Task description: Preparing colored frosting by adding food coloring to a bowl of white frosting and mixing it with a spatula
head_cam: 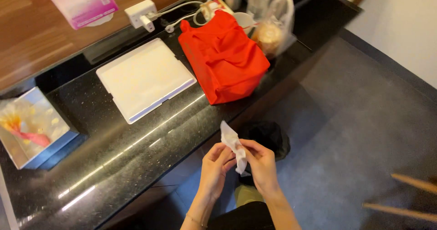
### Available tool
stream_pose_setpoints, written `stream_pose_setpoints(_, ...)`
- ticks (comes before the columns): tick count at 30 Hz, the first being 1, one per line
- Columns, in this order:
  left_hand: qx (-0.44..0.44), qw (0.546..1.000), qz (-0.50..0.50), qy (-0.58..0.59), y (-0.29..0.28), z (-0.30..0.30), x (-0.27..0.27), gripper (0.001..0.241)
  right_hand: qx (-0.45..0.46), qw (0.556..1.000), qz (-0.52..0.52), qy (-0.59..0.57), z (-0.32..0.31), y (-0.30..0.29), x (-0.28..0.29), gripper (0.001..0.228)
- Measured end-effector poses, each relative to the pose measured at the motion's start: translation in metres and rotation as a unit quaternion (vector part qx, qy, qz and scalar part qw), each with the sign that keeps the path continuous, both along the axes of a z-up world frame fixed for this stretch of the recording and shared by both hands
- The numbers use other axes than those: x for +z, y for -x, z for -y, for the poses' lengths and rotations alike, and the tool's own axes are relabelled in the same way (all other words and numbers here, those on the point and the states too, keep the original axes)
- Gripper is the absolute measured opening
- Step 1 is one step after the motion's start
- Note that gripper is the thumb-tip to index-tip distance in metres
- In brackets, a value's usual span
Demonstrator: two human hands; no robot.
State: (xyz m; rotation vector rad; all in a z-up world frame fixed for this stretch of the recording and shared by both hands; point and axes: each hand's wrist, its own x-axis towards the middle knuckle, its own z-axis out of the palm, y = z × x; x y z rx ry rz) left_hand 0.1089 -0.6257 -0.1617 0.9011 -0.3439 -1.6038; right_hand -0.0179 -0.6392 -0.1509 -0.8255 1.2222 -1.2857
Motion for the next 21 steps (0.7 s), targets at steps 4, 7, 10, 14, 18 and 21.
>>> stream_pose_setpoints(4, 0.111, 0.981, 0.152, -0.04, 0.035, 0.05, -0.003, 0.012, -0.007, 0.98, -0.159, 0.121, 0.065, 0.007, 0.003, 0.014)
stream_pose_setpoints(7, 0.171, 0.958, 0.219, -0.074, 0.06, 0.082, -0.004, 0.016, 0.071, 0.959, -0.228, 0.155, 0.098, 0.016, 0.011, 0.014)
stream_pose_setpoints(10, 0.257, 0.958, 0.094, -0.09, 0.064, 0.097, -0.008, 0.037, 0.124, 0.948, -0.249, 0.156, 0.121, 0.024, 0.021, 0.016)
stream_pose_setpoints(14, 0.223, 0.967, 0.056, -0.108, 0.048, 0.099, -0.006, 0.03, 0.193, 0.972, -0.133, 0.014, 0.14, 0.021, 0.022, 0.015)
stream_pose_setpoints(18, 0.267, 0.959, -0.008, -0.097, 0.042, 0.095, -0.031, 0.017, 0.165, 0.979, 0.046, -0.109, 0.145, 0.007, 0.009, 0.03)
stream_pose_setpoints(21, 0.333, 0.939, 0.047, -0.072, 0.039, 0.095, -0.036, 0.022, 0.209, 0.973, -0.088, 0.041, 0.145, 0.007, -0.005, 0.016)
